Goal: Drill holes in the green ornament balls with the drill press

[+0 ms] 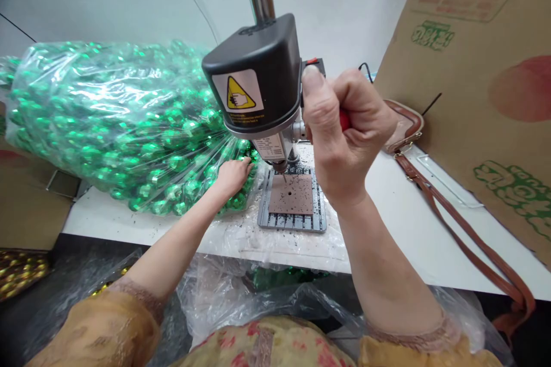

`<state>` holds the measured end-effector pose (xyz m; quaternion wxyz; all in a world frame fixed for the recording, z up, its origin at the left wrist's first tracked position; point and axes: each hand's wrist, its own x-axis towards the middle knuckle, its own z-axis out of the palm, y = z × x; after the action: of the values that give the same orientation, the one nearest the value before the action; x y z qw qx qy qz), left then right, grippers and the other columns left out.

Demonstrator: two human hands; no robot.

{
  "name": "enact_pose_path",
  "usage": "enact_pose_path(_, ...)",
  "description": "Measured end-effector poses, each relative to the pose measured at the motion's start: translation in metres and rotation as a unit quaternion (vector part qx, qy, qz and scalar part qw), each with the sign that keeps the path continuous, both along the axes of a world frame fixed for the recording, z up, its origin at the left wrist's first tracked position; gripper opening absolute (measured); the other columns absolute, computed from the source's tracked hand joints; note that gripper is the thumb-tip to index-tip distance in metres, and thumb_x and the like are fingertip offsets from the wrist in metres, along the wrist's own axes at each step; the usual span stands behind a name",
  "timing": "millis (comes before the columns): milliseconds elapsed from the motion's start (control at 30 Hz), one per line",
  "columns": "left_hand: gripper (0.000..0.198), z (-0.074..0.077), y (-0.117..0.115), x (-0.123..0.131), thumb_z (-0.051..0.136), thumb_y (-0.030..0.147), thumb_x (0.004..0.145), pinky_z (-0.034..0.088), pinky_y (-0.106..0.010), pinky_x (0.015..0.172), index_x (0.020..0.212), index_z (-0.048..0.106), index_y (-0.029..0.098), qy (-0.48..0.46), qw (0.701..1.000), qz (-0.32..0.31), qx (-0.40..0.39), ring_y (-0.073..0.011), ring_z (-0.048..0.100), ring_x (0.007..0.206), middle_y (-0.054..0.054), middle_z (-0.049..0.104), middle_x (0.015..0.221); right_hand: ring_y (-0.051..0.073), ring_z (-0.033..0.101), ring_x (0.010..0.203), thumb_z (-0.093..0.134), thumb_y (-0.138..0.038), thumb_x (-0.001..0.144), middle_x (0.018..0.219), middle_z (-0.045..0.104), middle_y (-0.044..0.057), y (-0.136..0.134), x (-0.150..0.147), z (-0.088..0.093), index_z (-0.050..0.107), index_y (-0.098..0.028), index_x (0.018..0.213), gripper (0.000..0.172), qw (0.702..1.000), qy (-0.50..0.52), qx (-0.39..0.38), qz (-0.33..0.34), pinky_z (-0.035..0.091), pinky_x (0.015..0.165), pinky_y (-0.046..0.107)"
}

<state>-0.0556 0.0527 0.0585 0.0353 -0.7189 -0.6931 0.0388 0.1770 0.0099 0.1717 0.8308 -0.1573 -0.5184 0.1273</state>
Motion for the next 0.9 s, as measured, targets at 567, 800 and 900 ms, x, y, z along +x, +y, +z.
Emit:
enact_pose_path(567, 0.042, -0.016, -0.002, 0.001, 0.07, 0.02, 0.088, 0.052, -0.04, 0.092, 0.129, 0.065, 0.023, -0.116, 0.992, -0.045, -0.007, -0.0313, 0.065, 0.106, -0.011, 0.054, 0.115, 0.009, 0.035, 0.042, 0.068, -0.026, 0.091, 0.05, 0.035, -0.007, -0.005, 0.0, 0.0, 0.038, -0.023, 0.059, 0.043, 1.0, 0.009, -0.001, 0.006, 0.023, 0.044, 0.032)
enact_pose_path(800, 0.04, -0.014, -0.011, 0.006, 0.074, 0.035, 0.087, 0.054, -0.033, 0.084, 0.125, 0.065, 0.024, -0.464, 0.854, -0.033, 0.231, -0.021, 0.064, 0.095, -0.008, 0.055, 0.112, 0.01, 0.032, 0.041, 0.067, -0.029, 0.091, 0.049, 0.033, -0.007, -0.005, -0.002, -0.001, 0.035, -0.024, 0.06, 0.045, 1.0, 0.004, 0.0, 0.006, 0.023, 0.043, 0.034)
enact_pose_path(900, 0.045, -0.01, -0.027, 0.01, 0.068, 0.049, 0.089, 0.056, -0.029, 0.073, 0.128, 0.059, 0.027, -0.687, 0.705, -0.008, 0.176, -0.0163, 0.065, 0.082, -0.004, 0.061, 0.103, 0.011, 0.031, 0.041, 0.069, -0.037, 0.09, 0.049, 0.031, -0.006, -0.005, -0.002, -0.001, 0.034, -0.024, 0.059, 0.048, 1.0, 0.003, -0.011, -0.004, 0.022, 0.043, 0.036)
